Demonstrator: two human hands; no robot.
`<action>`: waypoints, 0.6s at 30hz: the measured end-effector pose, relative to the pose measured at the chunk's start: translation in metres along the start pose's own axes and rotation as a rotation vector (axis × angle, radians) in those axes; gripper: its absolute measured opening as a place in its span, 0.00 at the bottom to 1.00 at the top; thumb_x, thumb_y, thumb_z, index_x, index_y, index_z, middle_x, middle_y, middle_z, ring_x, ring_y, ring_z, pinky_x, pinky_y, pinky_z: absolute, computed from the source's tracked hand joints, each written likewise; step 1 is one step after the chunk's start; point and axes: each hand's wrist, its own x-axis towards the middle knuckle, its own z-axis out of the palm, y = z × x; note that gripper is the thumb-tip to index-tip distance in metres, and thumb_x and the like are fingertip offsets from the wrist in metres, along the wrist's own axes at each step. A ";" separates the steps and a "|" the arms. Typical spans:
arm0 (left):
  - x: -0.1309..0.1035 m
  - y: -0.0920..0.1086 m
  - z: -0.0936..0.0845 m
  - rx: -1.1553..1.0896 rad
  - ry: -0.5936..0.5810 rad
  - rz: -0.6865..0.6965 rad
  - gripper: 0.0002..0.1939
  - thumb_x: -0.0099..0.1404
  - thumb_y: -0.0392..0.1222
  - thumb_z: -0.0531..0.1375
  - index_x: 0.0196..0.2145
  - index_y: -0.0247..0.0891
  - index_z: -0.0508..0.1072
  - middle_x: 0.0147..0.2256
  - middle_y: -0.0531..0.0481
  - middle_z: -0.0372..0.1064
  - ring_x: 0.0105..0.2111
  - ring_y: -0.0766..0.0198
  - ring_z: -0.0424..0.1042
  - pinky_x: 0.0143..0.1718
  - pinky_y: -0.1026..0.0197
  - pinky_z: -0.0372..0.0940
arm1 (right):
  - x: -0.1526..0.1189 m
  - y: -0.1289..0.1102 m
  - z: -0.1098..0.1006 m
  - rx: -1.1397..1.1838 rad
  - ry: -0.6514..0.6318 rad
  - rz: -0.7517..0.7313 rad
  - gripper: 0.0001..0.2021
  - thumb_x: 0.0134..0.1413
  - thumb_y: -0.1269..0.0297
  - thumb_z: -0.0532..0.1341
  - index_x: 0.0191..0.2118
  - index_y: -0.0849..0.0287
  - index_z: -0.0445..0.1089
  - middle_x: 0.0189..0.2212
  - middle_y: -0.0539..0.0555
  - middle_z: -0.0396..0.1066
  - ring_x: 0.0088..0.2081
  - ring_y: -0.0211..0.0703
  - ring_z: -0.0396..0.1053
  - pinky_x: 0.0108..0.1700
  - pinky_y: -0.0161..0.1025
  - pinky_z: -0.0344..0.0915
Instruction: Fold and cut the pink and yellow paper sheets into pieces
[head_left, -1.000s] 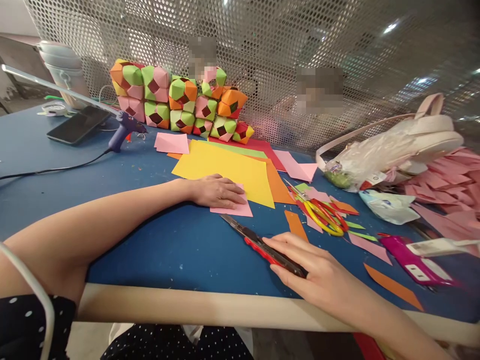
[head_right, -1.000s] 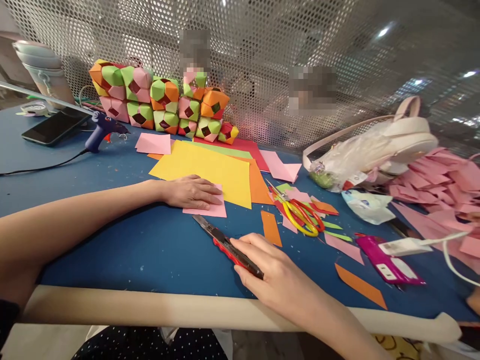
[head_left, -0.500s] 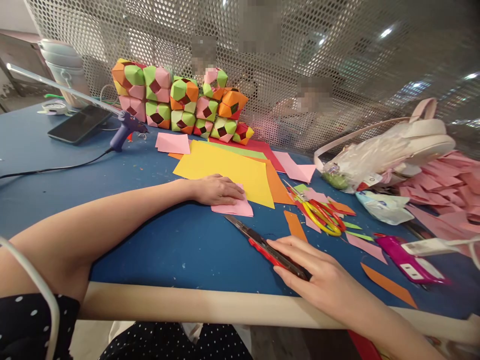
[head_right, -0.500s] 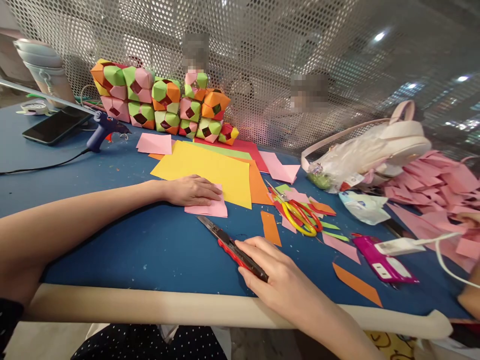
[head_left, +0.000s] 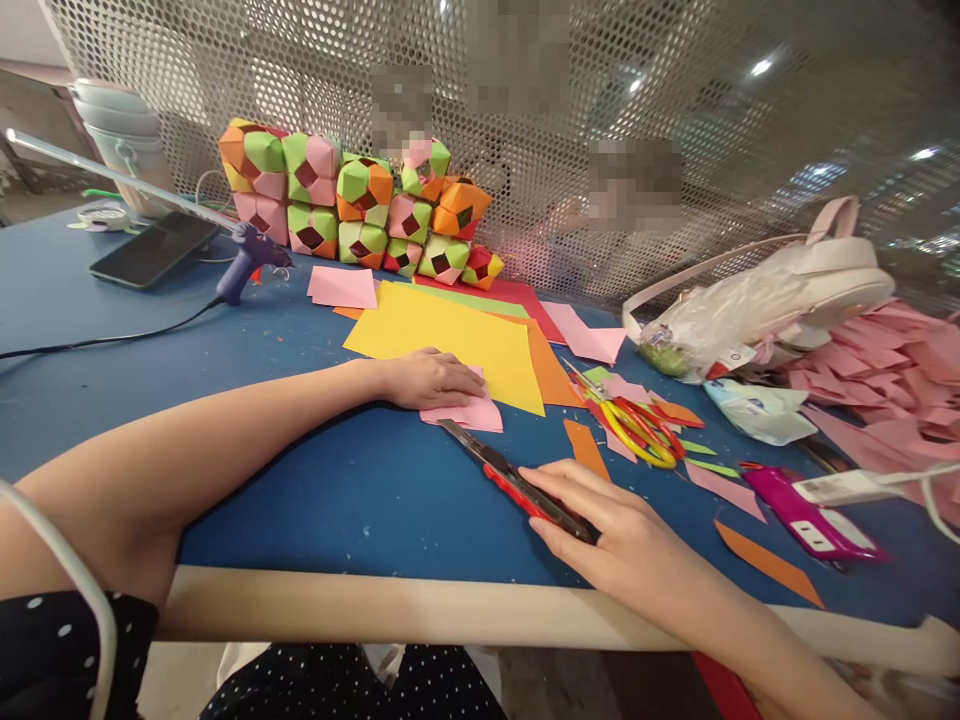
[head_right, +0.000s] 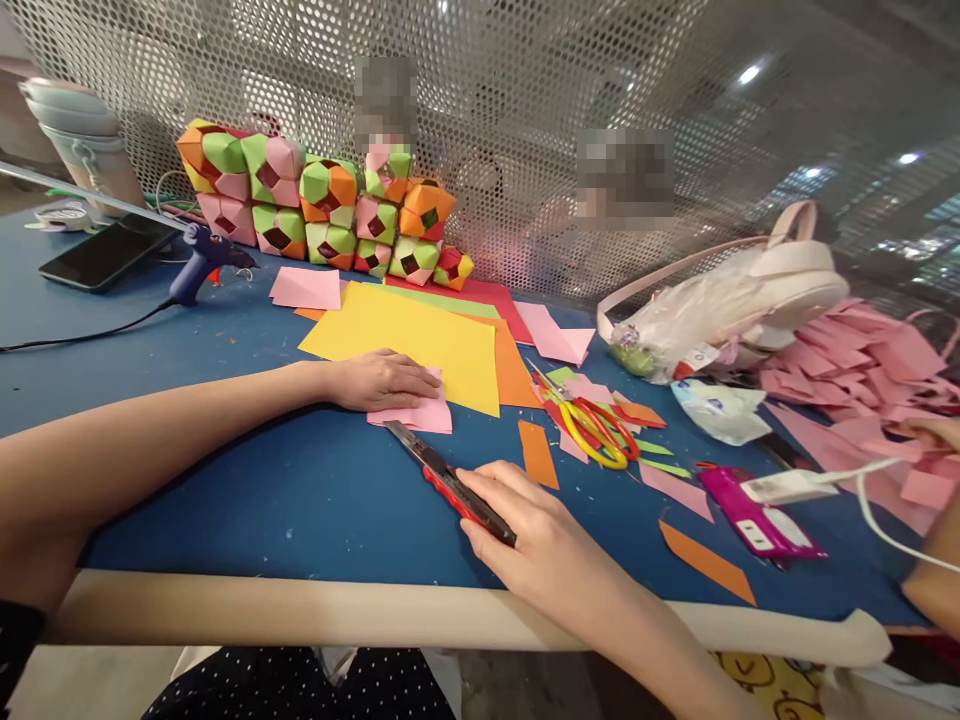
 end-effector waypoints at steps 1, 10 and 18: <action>0.000 0.001 0.000 0.002 -0.002 -0.001 0.21 0.73 0.49 0.44 0.58 0.48 0.66 0.61 0.54 0.62 0.59 0.58 0.61 0.57 0.56 0.52 | 0.000 -0.001 0.000 0.000 -0.002 -0.002 0.14 0.62 0.68 0.54 0.52 0.56 0.67 0.42 0.55 0.69 0.40 0.39 0.71 0.41 0.34 0.70; 0.000 0.000 0.001 0.008 -0.001 -0.002 0.21 0.73 0.49 0.44 0.58 0.48 0.66 0.61 0.54 0.61 0.59 0.57 0.60 0.57 0.55 0.52 | -0.006 -0.003 -0.001 -0.005 -0.002 0.056 0.13 0.61 0.67 0.55 0.51 0.57 0.68 0.43 0.56 0.70 0.40 0.40 0.72 0.41 0.36 0.70; 0.000 -0.003 0.003 -0.002 0.006 0.012 0.21 0.72 0.50 0.44 0.58 0.51 0.66 0.61 0.55 0.61 0.59 0.57 0.60 0.56 0.56 0.52 | -0.003 -0.005 -0.001 0.015 -0.027 0.137 0.14 0.61 0.67 0.54 0.50 0.55 0.68 0.43 0.55 0.70 0.41 0.43 0.72 0.42 0.39 0.71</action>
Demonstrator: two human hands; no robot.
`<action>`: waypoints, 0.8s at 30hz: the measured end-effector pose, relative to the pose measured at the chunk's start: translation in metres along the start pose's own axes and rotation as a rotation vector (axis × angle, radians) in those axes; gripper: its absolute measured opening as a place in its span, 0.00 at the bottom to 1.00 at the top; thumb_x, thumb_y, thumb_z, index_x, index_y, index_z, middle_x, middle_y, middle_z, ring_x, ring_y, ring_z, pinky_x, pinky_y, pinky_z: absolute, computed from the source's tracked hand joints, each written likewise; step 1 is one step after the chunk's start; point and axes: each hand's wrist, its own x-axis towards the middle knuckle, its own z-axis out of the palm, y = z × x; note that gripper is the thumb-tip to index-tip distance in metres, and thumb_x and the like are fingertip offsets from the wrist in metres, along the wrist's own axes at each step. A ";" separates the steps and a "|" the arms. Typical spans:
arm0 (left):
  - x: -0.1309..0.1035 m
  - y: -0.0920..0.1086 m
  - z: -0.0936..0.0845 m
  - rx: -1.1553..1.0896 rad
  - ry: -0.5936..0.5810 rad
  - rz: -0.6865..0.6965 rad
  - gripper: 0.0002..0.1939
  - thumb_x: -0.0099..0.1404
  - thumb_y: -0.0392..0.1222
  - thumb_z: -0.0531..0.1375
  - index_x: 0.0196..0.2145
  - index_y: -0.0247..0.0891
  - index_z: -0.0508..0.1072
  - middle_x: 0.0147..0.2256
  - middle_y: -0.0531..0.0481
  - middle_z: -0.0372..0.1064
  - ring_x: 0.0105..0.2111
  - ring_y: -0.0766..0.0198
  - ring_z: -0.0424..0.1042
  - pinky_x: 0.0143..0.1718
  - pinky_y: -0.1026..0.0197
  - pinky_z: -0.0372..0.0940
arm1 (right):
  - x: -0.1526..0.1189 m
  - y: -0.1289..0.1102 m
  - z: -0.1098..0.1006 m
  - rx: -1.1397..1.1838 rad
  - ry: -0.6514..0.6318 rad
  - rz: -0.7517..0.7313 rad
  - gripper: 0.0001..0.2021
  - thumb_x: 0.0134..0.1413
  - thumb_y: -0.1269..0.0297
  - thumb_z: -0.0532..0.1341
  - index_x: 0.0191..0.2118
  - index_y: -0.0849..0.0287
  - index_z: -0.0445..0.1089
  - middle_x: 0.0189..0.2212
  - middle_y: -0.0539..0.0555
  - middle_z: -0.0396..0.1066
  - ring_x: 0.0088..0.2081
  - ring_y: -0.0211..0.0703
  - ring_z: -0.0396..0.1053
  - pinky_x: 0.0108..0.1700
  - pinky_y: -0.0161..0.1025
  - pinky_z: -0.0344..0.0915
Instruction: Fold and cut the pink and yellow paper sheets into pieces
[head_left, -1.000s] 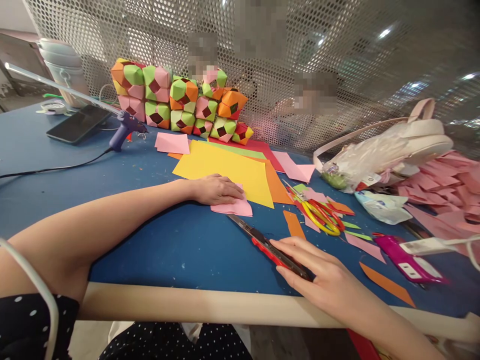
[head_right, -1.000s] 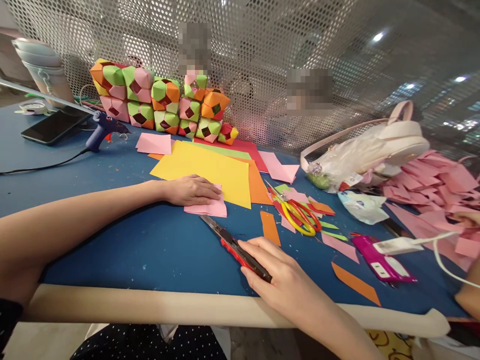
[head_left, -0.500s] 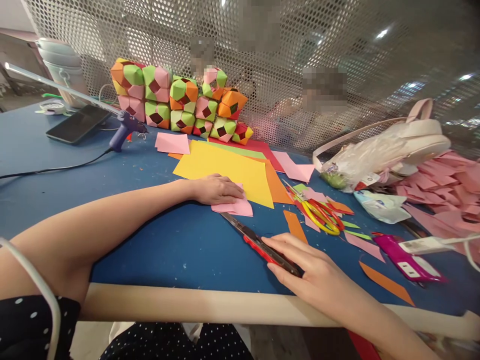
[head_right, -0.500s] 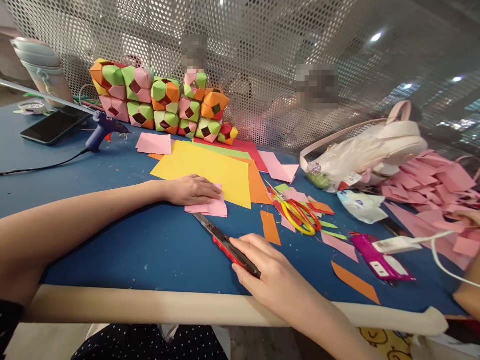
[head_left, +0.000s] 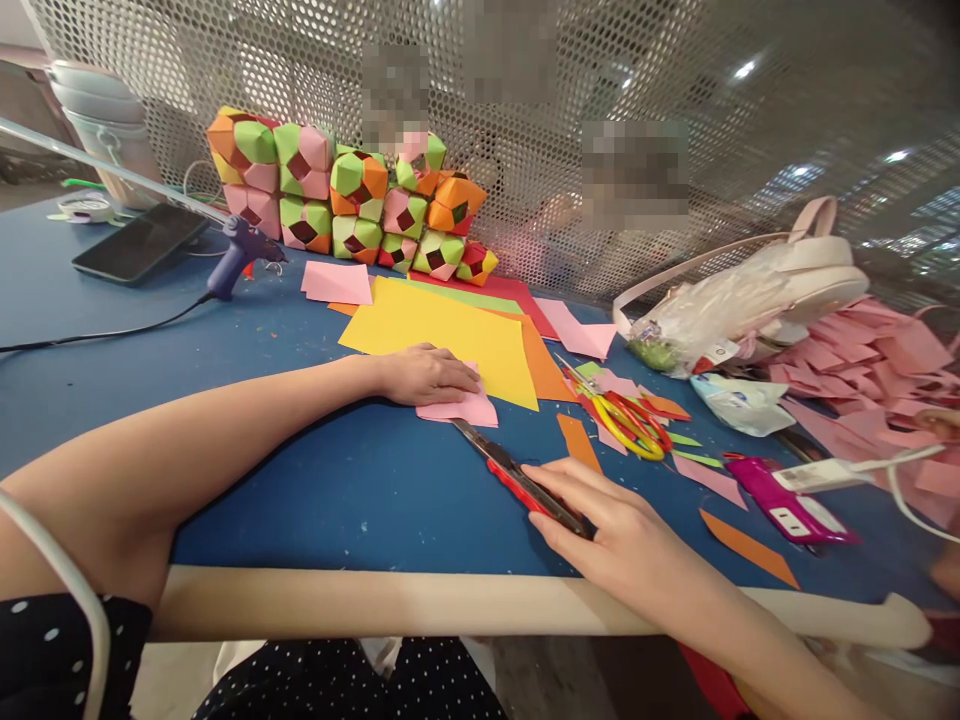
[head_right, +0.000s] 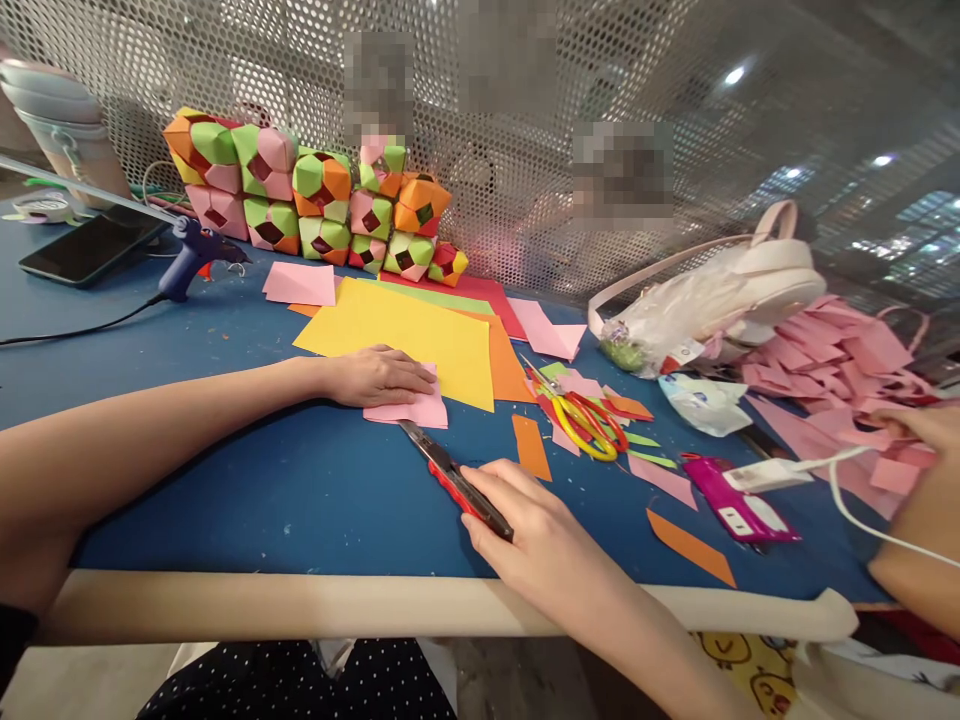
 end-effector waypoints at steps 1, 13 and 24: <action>0.000 -0.001 0.000 0.004 -0.001 0.006 0.21 0.72 0.50 0.44 0.58 0.51 0.66 0.61 0.55 0.61 0.59 0.57 0.59 0.56 0.56 0.51 | 0.002 -0.003 0.001 0.008 -0.008 -0.007 0.14 0.61 0.68 0.54 0.51 0.55 0.68 0.43 0.55 0.70 0.42 0.42 0.71 0.43 0.39 0.71; 0.000 -0.002 0.001 0.035 -0.013 0.015 0.22 0.73 0.50 0.44 0.59 0.48 0.65 0.62 0.53 0.60 0.59 0.57 0.60 0.57 0.55 0.52 | 0.022 -0.020 0.007 0.080 -0.076 -0.061 0.17 0.62 0.69 0.54 0.54 0.52 0.67 0.46 0.55 0.68 0.44 0.41 0.69 0.45 0.40 0.69; -0.003 -0.001 -0.004 -0.039 -0.064 0.025 0.24 0.72 0.51 0.45 0.61 0.44 0.64 0.64 0.49 0.56 0.65 0.56 0.52 0.64 0.53 0.45 | 0.022 -0.019 0.008 0.058 -0.047 -0.044 0.17 0.61 0.70 0.54 0.54 0.52 0.67 0.44 0.54 0.69 0.44 0.42 0.69 0.46 0.42 0.69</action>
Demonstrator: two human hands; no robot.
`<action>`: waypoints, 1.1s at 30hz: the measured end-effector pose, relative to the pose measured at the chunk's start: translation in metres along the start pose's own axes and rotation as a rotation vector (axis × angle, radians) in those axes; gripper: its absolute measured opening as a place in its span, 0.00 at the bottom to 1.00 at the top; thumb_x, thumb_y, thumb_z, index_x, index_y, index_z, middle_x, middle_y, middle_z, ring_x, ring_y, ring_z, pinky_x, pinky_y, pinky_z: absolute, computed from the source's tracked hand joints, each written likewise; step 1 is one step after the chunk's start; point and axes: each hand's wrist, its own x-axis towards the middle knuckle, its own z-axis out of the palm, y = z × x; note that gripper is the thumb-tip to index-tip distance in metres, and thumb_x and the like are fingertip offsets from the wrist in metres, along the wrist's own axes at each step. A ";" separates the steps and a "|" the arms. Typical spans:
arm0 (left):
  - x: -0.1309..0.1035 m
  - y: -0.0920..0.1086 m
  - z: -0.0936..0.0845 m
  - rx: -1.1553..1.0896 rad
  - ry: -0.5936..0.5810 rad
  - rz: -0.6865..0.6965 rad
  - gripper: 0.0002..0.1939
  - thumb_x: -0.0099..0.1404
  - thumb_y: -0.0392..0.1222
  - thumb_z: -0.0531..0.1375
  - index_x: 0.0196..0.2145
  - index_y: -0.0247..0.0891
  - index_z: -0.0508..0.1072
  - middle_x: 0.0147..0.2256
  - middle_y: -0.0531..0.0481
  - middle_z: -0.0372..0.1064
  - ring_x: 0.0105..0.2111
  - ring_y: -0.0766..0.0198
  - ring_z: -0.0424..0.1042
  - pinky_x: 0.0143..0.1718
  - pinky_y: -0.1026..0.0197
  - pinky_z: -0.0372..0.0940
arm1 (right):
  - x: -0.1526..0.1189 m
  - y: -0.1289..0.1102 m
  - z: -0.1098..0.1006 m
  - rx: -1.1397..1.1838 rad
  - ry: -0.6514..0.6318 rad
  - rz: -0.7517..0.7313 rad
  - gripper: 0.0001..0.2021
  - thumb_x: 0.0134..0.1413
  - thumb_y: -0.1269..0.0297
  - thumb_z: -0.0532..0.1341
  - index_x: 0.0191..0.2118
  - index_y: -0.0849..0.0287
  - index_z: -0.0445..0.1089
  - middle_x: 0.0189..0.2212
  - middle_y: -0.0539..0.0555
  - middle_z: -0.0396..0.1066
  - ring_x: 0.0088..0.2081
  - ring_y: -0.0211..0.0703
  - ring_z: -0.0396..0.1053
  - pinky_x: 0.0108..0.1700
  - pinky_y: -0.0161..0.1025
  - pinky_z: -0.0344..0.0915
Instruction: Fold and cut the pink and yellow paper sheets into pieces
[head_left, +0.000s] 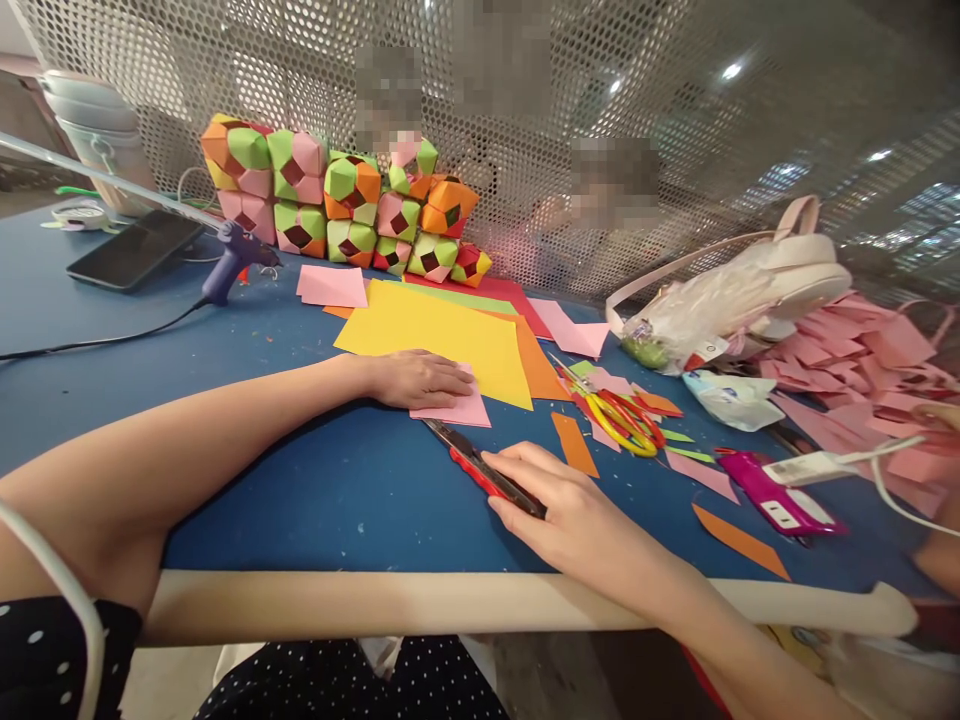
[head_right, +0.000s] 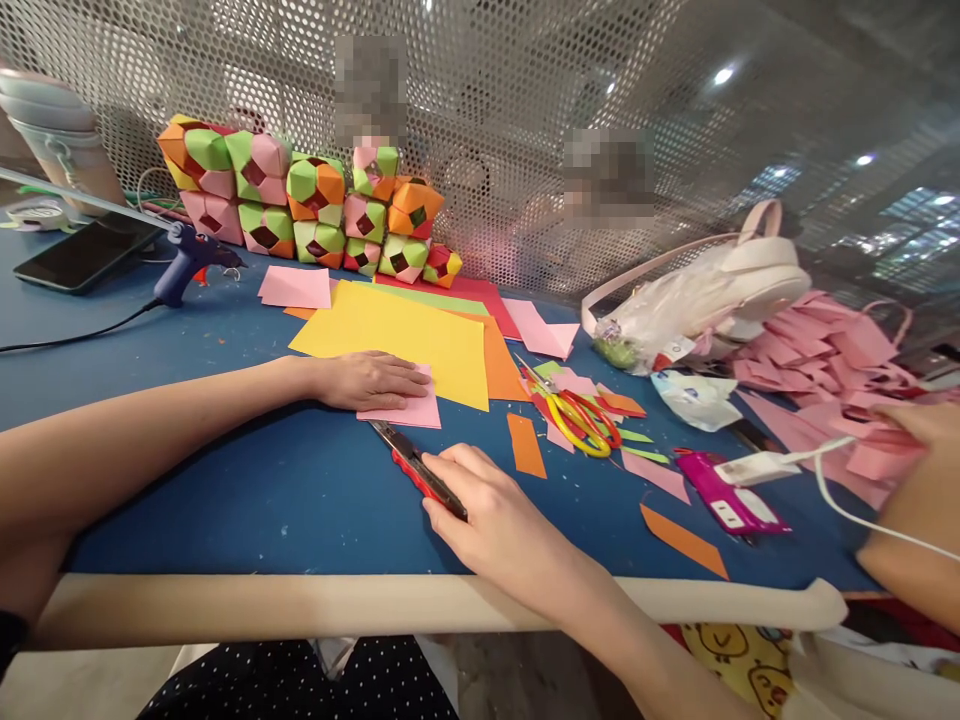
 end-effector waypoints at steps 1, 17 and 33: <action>-0.001 0.000 0.000 -0.006 0.001 0.002 0.24 0.72 0.51 0.45 0.60 0.44 0.64 0.64 0.49 0.56 0.65 0.56 0.52 0.64 0.53 0.45 | 0.000 0.000 -0.001 0.001 0.000 -0.002 0.16 0.61 0.70 0.54 0.54 0.52 0.67 0.44 0.54 0.69 0.43 0.42 0.69 0.46 0.41 0.69; -0.002 0.000 0.000 0.025 0.002 0.017 0.24 0.72 0.52 0.44 0.59 0.46 0.65 0.64 0.50 0.56 0.65 0.56 0.52 0.63 0.53 0.47 | 0.000 0.001 -0.005 -0.091 -0.003 -0.082 0.15 0.62 0.71 0.53 0.51 0.55 0.68 0.43 0.56 0.69 0.43 0.43 0.69 0.44 0.41 0.71; 0.001 -0.003 0.001 0.082 -0.013 0.001 0.23 0.72 0.52 0.43 0.60 0.49 0.63 0.64 0.53 0.56 0.63 0.58 0.54 0.61 0.54 0.48 | 0.004 0.000 -0.005 -0.134 -0.004 -0.087 0.15 0.62 0.71 0.52 0.52 0.60 0.67 0.43 0.57 0.68 0.44 0.44 0.68 0.46 0.44 0.70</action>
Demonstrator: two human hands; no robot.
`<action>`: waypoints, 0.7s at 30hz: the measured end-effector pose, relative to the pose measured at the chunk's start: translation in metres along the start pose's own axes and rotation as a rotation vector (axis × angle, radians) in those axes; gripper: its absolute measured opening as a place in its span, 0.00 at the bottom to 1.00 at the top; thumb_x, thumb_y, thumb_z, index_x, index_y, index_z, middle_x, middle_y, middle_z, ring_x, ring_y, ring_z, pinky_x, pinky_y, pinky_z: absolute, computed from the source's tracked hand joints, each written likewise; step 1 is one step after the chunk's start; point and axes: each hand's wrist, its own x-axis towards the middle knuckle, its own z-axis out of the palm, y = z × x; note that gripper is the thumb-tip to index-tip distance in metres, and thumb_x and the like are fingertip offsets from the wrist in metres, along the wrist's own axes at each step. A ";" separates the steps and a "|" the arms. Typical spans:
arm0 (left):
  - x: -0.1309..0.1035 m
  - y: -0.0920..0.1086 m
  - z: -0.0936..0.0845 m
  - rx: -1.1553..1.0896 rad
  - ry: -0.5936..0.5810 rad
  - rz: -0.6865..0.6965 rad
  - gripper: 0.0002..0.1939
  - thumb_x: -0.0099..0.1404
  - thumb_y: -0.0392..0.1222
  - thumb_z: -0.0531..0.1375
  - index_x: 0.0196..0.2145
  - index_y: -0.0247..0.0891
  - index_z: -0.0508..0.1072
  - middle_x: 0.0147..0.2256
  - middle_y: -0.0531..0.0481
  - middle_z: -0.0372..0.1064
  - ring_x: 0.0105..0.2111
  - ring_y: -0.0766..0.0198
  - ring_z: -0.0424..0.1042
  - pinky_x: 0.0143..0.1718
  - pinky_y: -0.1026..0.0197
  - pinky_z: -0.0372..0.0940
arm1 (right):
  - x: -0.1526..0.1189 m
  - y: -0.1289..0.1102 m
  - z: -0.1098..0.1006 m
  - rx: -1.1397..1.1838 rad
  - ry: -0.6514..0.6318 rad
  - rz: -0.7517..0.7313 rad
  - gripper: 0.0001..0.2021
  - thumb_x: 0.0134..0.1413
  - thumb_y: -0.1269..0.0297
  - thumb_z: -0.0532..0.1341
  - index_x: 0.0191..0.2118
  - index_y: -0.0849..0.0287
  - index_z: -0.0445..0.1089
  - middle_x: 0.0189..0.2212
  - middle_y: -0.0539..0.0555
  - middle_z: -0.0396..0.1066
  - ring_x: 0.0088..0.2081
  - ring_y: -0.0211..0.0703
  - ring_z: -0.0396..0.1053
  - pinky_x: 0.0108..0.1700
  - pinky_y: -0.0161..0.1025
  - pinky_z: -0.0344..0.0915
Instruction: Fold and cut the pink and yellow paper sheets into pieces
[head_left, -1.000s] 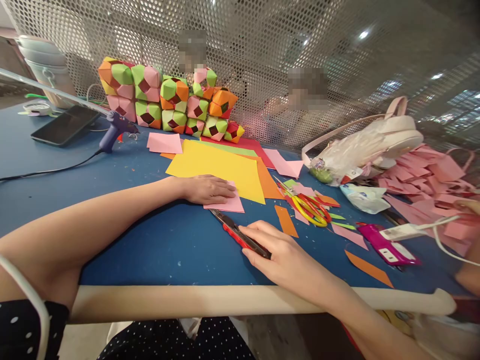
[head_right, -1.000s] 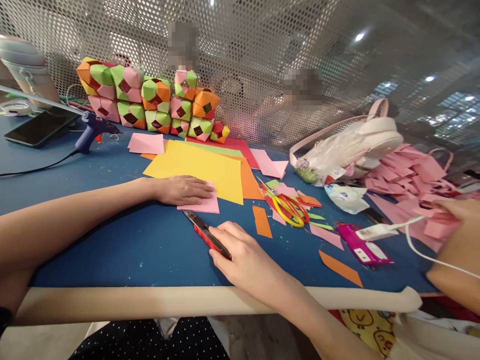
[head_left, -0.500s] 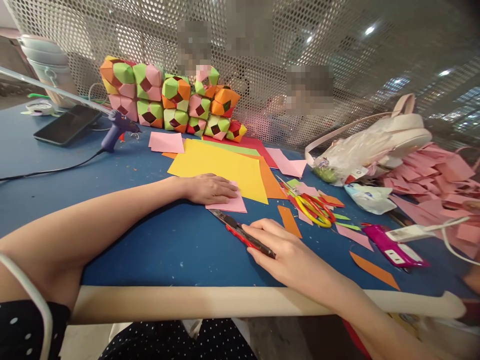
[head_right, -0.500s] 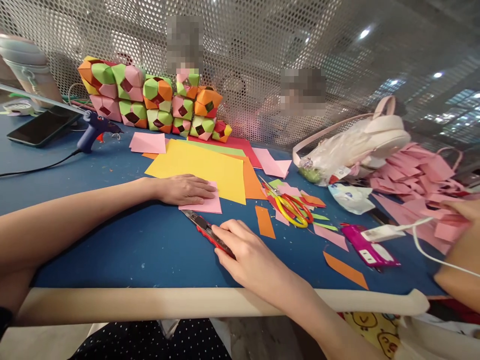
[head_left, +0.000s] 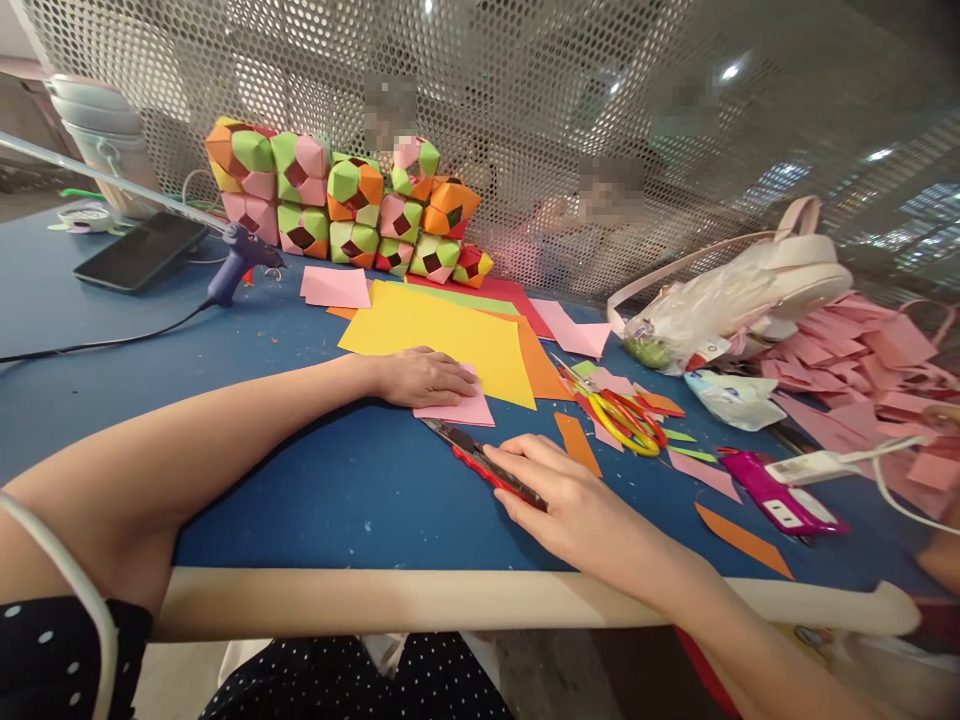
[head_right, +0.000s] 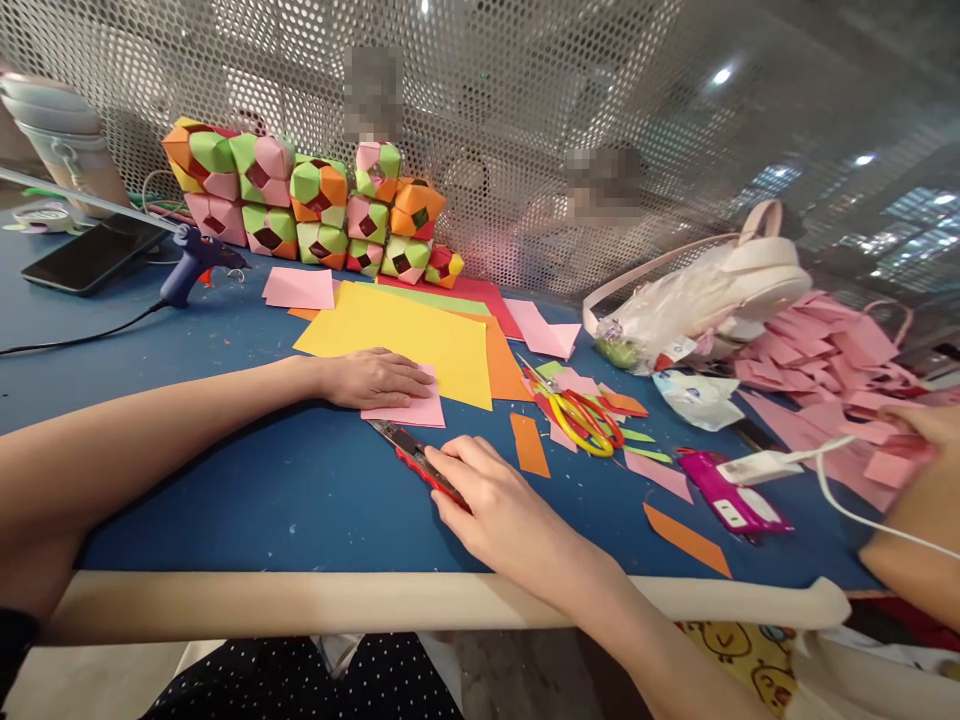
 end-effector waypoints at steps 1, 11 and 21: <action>0.000 0.000 0.000 -0.002 0.003 -0.002 0.23 0.72 0.52 0.43 0.60 0.49 0.64 0.64 0.53 0.56 0.63 0.58 0.54 0.61 0.54 0.48 | 0.000 0.000 0.000 0.013 -0.010 0.006 0.15 0.62 0.71 0.52 0.52 0.58 0.67 0.43 0.57 0.68 0.44 0.43 0.68 0.46 0.43 0.70; 0.000 0.000 0.000 -0.004 0.012 0.000 0.23 0.72 0.51 0.44 0.60 0.48 0.64 0.64 0.52 0.56 0.63 0.57 0.54 0.60 0.54 0.48 | -0.001 0.001 -0.005 0.123 -0.113 0.060 0.14 0.63 0.67 0.52 0.52 0.53 0.67 0.45 0.55 0.66 0.45 0.43 0.67 0.47 0.41 0.68; -0.001 -0.003 0.005 0.002 0.049 0.013 0.23 0.72 0.50 0.45 0.60 0.47 0.64 0.63 0.50 0.57 0.63 0.56 0.55 0.60 0.54 0.48 | -0.004 0.015 -0.009 0.165 -0.208 0.046 0.19 0.63 0.67 0.51 0.58 0.49 0.64 0.53 0.53 0.64 0.53 0.43 0.64 0.54 0.42 0.64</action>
